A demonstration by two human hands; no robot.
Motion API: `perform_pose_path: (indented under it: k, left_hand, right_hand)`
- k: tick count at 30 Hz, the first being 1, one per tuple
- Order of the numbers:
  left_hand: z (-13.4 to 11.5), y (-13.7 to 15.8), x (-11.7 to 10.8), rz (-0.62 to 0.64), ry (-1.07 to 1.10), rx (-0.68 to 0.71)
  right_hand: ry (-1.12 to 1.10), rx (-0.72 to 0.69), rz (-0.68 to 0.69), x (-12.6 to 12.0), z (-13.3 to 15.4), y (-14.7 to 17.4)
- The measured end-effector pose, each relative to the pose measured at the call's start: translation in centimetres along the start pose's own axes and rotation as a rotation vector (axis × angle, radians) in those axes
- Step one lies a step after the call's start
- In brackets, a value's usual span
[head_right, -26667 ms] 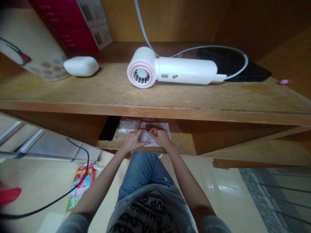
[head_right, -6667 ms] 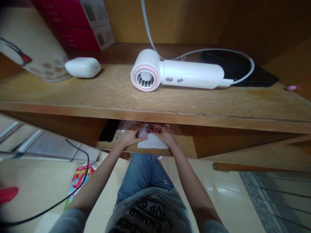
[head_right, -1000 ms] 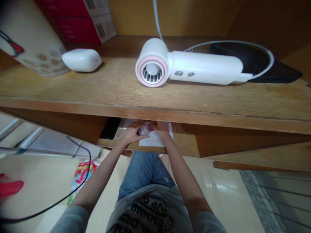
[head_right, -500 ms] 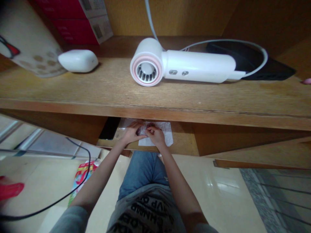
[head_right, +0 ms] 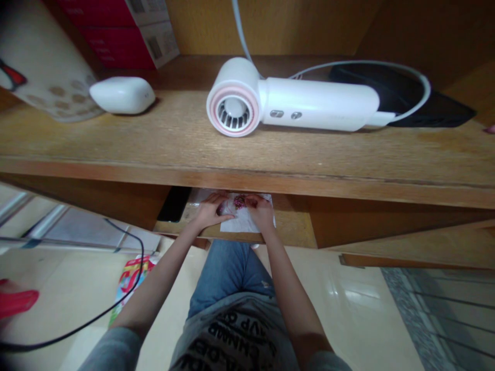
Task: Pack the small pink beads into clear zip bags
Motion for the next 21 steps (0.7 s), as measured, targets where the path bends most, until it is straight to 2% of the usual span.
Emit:
perform_pose_path:
  k: [5,16,21]
  left_hand:
    - [0.1,0.0,0.1,0.008,-0.022,0.000]
    - [0.3,0.2,0.3,0.029,-0.009,-0.037]
    - [0.2,0.2,0.2,0.012,-0.022,-0.023]
  right_hand:
    - [0.179,0.070,0.034,-0.1,-0.2,-0.6]
    - [0.204,0.082,0.055,-0.1,-0.5,-0.7]
    - [0.105,-0.037,0.118,0.0,0.2,0.2]
Point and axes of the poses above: each hand's wrist, its own y-axis away from the middle knuckle, its own x-axis out of the palm, z = x × y, the point moved 9 cm from there along -y, towards the middle knuckle, and after that the axes turned 8 degrees about -y, right-handed, at the moved point
